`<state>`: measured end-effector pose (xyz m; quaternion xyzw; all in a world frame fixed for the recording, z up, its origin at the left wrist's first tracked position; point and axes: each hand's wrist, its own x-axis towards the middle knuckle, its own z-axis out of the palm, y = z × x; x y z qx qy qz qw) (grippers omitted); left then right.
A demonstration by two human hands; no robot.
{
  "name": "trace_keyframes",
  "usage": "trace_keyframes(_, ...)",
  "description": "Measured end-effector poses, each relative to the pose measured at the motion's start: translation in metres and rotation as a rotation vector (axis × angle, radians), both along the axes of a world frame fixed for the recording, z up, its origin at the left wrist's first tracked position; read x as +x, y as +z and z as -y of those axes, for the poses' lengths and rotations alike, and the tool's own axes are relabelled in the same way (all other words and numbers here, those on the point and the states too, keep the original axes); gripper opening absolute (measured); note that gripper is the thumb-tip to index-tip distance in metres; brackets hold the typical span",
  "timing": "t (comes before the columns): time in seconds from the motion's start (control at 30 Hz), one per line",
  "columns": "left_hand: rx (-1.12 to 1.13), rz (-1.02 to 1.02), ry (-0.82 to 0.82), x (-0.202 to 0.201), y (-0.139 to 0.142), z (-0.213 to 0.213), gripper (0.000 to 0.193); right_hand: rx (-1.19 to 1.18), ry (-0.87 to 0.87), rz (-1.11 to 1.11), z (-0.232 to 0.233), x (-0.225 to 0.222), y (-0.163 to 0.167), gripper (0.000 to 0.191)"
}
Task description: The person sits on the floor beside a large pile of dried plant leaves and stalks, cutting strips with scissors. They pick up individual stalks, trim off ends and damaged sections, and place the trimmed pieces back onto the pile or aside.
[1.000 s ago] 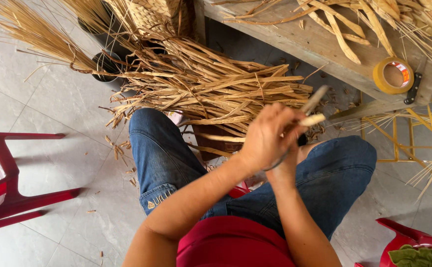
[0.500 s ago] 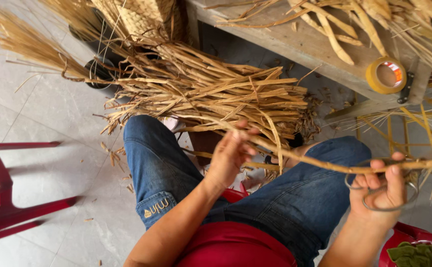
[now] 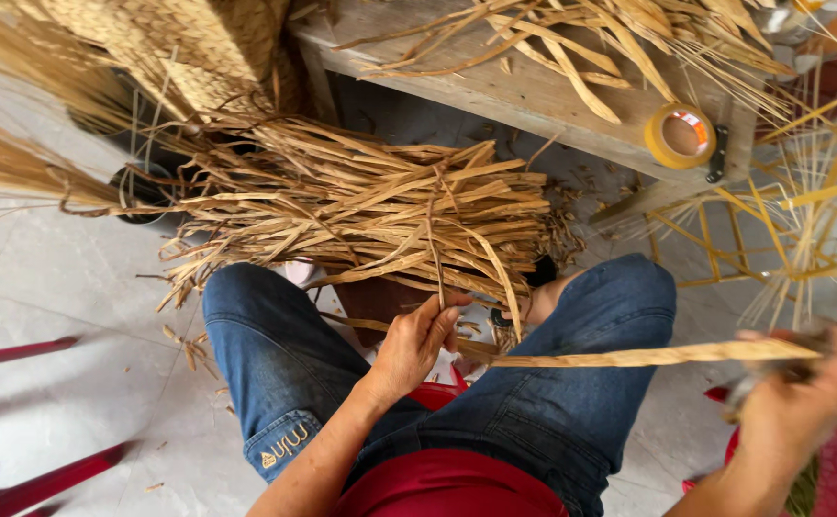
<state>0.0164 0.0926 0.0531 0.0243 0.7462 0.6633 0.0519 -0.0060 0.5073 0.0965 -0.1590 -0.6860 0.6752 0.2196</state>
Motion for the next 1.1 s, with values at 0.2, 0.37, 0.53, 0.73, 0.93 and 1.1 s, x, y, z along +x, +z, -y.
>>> trace_keyframes(0.2,-0.265,-0.101,-0.107,0.003,0.011,-0.002,0.028,0.524,0.799,0.274,0.084,-0.003,0.006,0.076)
trace_keyframes(0.37,-0.501,-0.227,-0.194,0.004,0.004,-0.011,0.024,0.514,0.826,0.475,0.119,-0.006,0.004,0.082)
trace_keyframes(0.53,-0.533,-0.269,-0.199,0.006,-0.003,-0.015,0.020,0.460,0.802,0.392,0.120,-0.006,-0.009,0.067)
trace_keyframes(0.73,-0.063,-0.036,-0.138,0.003,-0.004,-0.003,0.031,0.177,0.716,0.537,0.114,0.001,-0.024,0.052)
trace_keyframes(0.93,0.516,0.204,0.305,-0.013,-0.003,0.038,0.036,0.495,1.055,0.368,0.146,0.031,-0.062,0.056)
trace_keyframes(1.1,0.789,0.059,0.464,-0.014,-0.006,0.080,0.033,-0.007,1.227,0.631,0.172,0.045,-0.067,0.044)
